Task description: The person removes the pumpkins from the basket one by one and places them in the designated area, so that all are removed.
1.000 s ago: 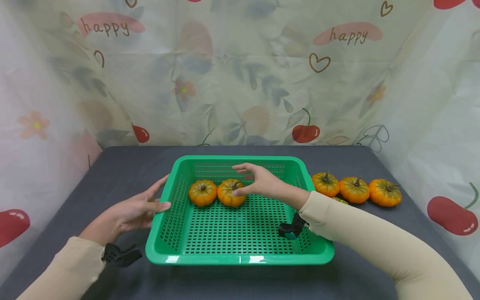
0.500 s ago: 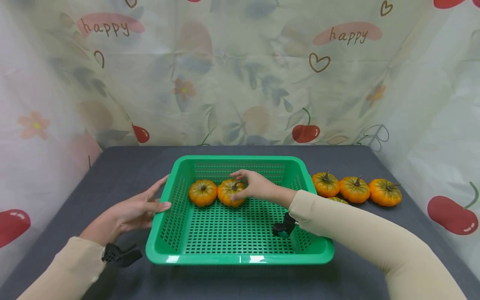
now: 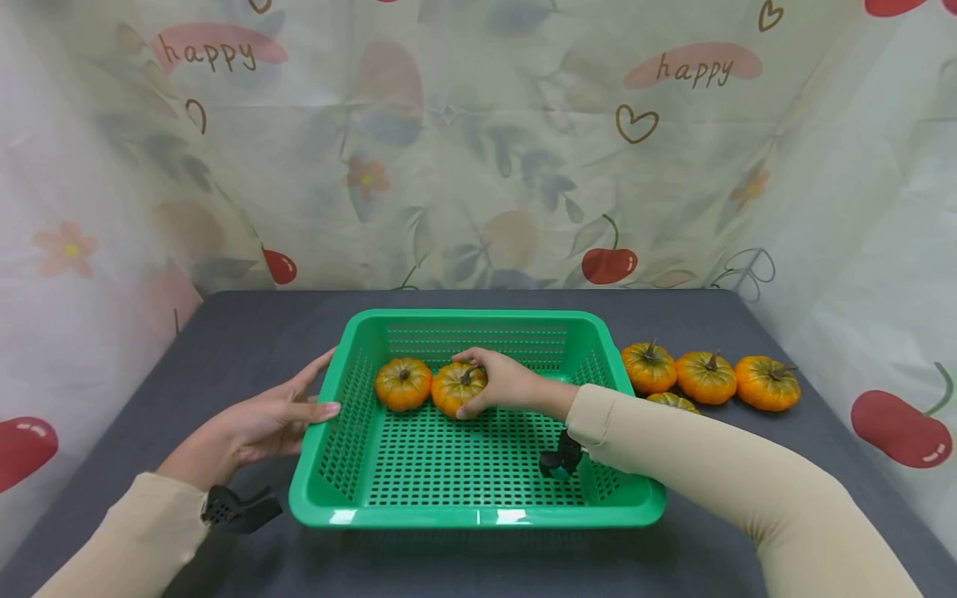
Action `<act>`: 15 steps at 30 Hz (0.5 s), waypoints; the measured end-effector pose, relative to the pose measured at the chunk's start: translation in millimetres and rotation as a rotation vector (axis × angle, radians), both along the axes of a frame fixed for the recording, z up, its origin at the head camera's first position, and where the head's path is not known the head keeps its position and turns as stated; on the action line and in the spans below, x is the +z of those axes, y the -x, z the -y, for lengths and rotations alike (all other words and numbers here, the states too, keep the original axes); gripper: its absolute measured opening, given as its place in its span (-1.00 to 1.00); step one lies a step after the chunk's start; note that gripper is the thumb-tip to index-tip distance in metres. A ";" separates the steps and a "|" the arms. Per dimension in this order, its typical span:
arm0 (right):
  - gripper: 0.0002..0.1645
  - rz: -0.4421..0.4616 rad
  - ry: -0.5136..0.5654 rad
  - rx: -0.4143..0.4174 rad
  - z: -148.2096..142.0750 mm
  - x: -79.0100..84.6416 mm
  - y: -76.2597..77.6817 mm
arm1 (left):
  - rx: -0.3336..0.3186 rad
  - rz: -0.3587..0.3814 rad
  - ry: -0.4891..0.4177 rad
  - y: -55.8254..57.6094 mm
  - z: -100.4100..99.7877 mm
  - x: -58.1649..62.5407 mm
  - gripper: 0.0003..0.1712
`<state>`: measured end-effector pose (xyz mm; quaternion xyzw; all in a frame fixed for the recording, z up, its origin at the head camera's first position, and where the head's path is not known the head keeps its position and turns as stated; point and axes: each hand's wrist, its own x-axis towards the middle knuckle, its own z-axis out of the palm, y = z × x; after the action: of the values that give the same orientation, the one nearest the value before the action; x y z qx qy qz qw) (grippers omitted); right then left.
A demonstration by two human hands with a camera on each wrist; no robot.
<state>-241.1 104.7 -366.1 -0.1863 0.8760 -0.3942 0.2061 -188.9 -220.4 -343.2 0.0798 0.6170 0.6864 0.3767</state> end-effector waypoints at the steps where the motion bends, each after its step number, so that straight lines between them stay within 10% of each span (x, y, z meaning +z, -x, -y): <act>1: -0.04 -0.003 -0.004 0.001 0.2 -0.4 0.2 | 0.000 0.000 0.000 0.0 0.1 0.0 0.10; 15: -0.04 0.030 -0.007 0.010 -2.8 0.8 3.8 | 0.001 -0.003 0.008 -0.2 -0.1 0.0 0.11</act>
<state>-244.8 107.5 -365.2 -0.1841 0.8734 -0.3926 0.2218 -188.7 -220.3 -343.3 0.0791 0.6202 0.6841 0.3757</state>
